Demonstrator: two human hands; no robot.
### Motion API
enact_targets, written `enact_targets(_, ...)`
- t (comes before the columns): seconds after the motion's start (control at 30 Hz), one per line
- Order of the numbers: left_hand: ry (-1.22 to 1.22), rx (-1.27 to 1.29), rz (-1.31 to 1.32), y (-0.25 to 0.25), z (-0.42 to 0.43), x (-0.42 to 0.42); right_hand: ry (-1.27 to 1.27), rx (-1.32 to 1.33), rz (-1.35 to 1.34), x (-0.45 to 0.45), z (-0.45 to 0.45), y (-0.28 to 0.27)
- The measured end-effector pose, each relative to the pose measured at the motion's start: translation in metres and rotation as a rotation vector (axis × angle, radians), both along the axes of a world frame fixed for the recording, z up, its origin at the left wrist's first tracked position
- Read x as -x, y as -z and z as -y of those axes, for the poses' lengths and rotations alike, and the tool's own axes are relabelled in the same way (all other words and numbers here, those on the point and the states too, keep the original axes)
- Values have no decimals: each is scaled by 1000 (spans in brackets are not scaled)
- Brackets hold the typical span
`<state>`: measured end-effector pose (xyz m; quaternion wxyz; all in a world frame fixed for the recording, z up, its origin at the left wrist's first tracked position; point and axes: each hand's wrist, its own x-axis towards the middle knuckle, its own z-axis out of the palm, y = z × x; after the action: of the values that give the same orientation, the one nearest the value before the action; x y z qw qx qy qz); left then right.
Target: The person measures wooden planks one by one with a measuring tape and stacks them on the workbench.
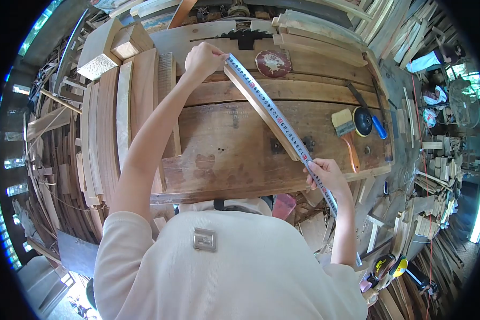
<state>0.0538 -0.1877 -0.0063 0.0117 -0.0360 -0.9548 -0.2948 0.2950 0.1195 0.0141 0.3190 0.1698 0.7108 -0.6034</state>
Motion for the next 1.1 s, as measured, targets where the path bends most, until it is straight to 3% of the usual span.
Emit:
enact_targets(0.6, 167, 157, -185, 0, 0, 12, 11, -34, 38, 7, 0, 0)
enact_targets(1.1, 149, 195, -59, -11, -6, 12, 48, -29, 3, 4, 1, 3)
